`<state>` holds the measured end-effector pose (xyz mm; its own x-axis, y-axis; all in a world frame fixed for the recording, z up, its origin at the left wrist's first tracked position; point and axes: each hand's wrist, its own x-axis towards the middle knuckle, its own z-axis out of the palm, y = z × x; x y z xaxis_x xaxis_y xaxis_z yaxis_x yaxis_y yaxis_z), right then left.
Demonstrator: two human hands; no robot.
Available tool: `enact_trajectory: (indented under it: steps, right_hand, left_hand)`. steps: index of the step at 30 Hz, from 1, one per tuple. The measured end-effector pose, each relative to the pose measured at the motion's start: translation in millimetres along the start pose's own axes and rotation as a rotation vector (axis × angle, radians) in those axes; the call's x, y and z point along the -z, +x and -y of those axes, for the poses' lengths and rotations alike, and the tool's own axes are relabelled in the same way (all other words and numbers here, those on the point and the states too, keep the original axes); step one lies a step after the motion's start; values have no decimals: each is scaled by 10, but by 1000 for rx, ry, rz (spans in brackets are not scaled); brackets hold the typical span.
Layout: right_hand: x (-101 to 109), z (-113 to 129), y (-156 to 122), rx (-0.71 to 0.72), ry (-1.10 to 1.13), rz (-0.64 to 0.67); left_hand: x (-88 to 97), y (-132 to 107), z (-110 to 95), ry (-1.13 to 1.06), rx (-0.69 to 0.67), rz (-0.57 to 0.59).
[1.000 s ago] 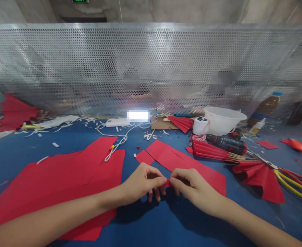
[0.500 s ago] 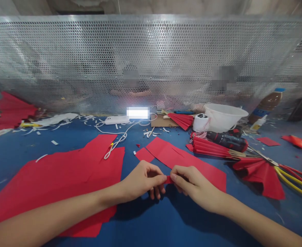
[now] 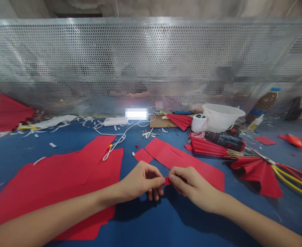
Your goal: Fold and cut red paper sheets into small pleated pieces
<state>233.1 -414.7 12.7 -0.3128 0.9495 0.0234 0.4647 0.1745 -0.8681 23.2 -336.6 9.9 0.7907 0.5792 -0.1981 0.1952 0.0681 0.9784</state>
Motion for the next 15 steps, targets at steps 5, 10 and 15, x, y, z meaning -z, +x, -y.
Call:
enact_trajectory:
  steps: [5, 10, 15]
  right_hand:
    - [-23, -1, -9, 9, -44, -10]
    - [-101, 19, -56, 44, -198, -102]
    - [-109, 81, -93, 114, -171, 1]
  left_hand:
    - [23, 10, 20, 34, 13, 15]
    - [-11, -31, 27, 86, 26, 28]
    - [-54, -92, -2, 182, -20, 58]
